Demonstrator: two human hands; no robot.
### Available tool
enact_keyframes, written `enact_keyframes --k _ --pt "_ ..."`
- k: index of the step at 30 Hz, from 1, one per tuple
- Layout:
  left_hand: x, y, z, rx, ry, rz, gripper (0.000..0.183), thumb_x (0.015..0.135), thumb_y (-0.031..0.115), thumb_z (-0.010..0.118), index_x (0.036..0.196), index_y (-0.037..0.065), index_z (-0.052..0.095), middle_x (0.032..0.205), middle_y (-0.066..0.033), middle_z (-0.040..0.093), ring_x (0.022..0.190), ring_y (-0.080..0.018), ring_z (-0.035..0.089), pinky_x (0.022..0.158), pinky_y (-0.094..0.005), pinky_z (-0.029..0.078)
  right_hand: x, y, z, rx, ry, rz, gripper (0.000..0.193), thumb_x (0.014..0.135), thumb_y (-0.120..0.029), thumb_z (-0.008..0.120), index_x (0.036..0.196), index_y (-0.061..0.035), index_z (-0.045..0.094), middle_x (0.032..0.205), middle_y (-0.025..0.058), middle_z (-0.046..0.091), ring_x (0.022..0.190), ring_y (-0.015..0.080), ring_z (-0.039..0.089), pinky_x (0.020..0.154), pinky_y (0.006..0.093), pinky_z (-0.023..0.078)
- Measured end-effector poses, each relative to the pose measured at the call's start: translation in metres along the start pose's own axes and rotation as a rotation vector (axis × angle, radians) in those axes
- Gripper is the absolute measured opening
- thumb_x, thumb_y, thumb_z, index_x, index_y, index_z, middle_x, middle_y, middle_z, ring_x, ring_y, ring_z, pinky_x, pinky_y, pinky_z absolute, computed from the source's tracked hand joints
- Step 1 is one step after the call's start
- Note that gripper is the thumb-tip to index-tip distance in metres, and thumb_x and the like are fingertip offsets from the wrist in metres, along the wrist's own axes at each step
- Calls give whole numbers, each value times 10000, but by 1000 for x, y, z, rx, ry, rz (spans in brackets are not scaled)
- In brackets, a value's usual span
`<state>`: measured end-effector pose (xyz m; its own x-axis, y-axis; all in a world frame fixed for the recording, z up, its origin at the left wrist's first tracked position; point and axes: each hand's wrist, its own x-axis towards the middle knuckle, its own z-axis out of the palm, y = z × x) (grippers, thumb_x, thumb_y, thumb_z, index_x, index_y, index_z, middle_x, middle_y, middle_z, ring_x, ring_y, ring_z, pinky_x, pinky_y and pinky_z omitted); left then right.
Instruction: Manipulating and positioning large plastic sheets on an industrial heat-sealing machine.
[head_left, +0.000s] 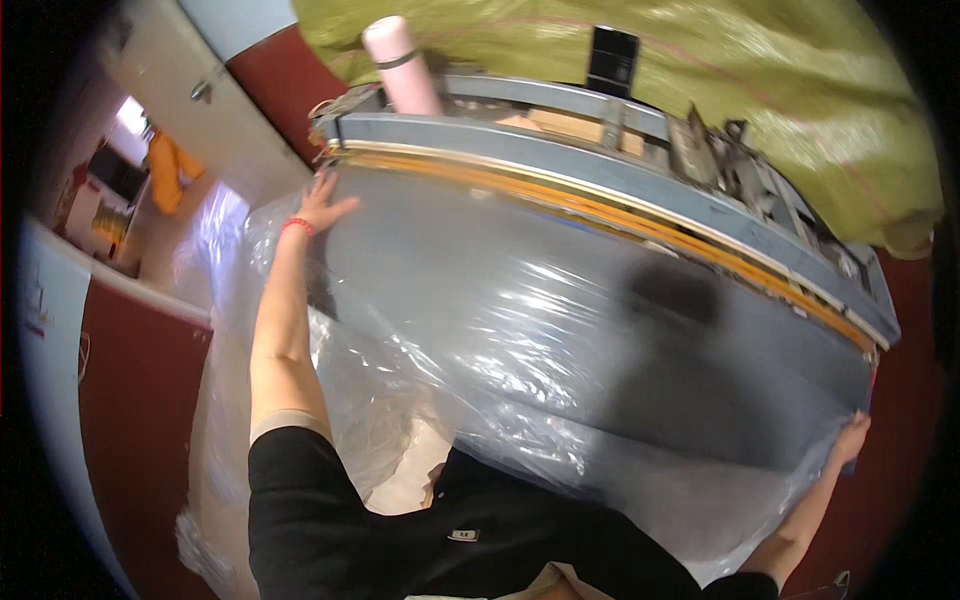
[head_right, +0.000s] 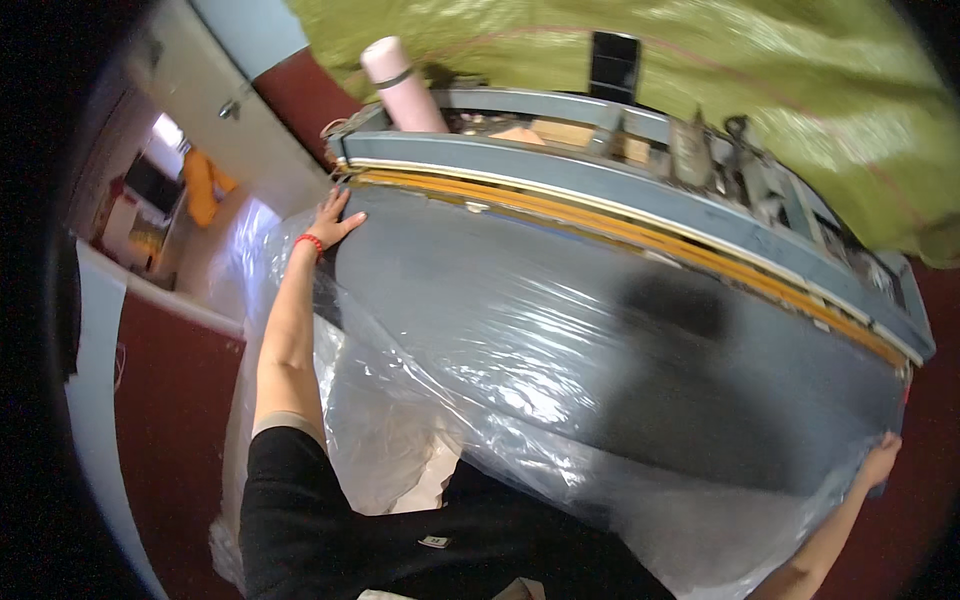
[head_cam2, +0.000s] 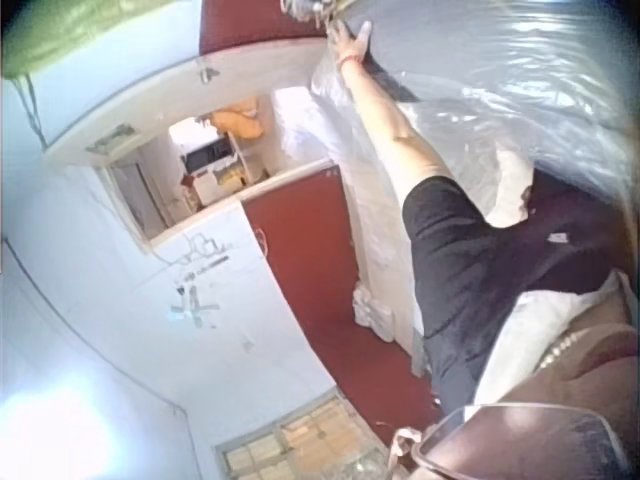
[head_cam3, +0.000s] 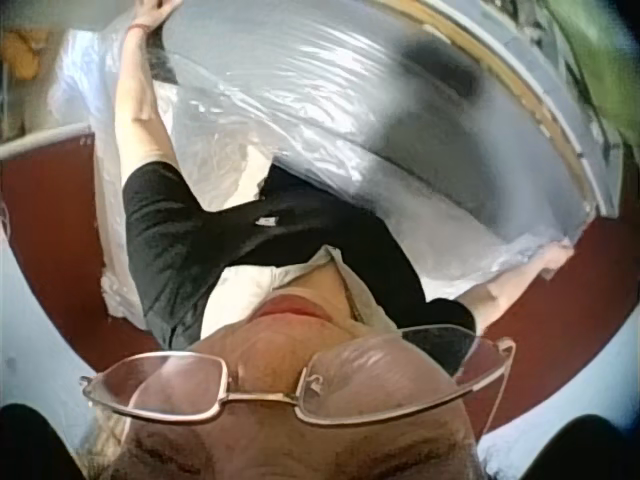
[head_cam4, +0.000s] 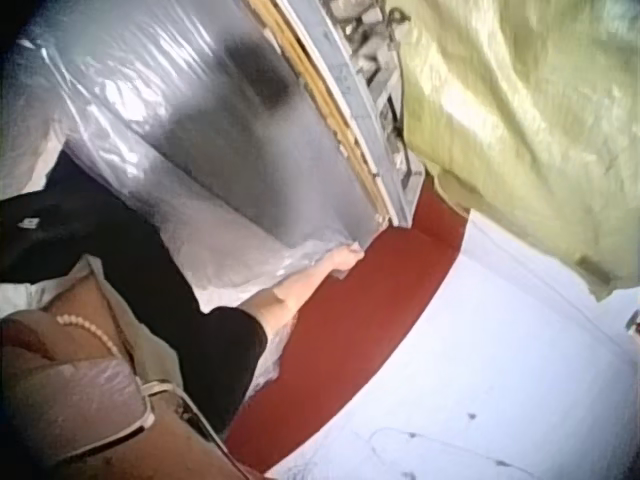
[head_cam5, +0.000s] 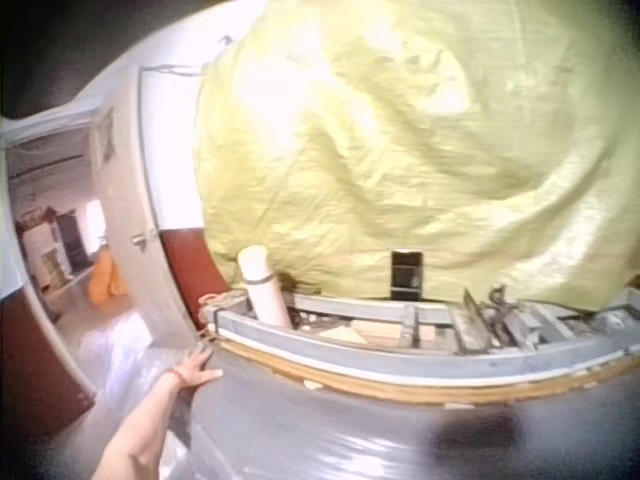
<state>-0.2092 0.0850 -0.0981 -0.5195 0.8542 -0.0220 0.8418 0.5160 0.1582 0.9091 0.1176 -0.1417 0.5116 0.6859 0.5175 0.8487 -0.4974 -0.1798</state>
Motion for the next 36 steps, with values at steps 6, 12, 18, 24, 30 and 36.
enact_keyframes --k 6,12,18,24,30,36 --pt "-34 122 -35 190 187 155 485 773 360 609 1111 21 531 1045 -197 574 956 -322 560 804 -394 439 -25 -87 -67 -72 23 -44 274 867 -315 463 972 -110 612 1012 123 583 878 295 578 752 394 457" --pt "-147 300 0 -843 -457 657 210 828 88 563 1025 17 575 955 -52 612 872 -111 549 784 -232 424 -15 -93 -36 98 25 97 421 871 -415 378 841 -52 591 838 195 608 824 381 573 708 479 436" --pt "-369 501 4 -1117 -1280 1103 631 800 119 586 1340 55 265 1338 -120 355 1192 -182 368 955 -308 325 -25 -75 -51 92 30 114 313 861 -339 452 810 -50 562 753 193 604 751 372 585 656 468 443" --pt "-466 551 57 -1292 -1841 556 599 775 83 595 1287 -5 297 1076 -113 540 976 -185 517 832 -299 412 -27 -82 -59 90 -51 131 296 865 -326 449 851 -52 558 773 189 608 771 365 586 663 464 442" --pt "-433 488 -19 -1605 -1974 1413 172 819 107 528 893 -27 608 962 -145 605 928 -302 538 810 -371 425 -21 -71 -58 55 -104 130 303 864 -355 436 871 -82 568 819 180 613 819 362 582 695 465 441" --pt "-368 302 -10 -2249 -1132 1330 375 864 212 467 1185 16 457 1065 -221 534 1063 -325 476 914 -410 396 -30 -93 -72 24 -130 115 322 866 -396 404 933 -136 581 908 169 611 869 366 576 730 476 440"
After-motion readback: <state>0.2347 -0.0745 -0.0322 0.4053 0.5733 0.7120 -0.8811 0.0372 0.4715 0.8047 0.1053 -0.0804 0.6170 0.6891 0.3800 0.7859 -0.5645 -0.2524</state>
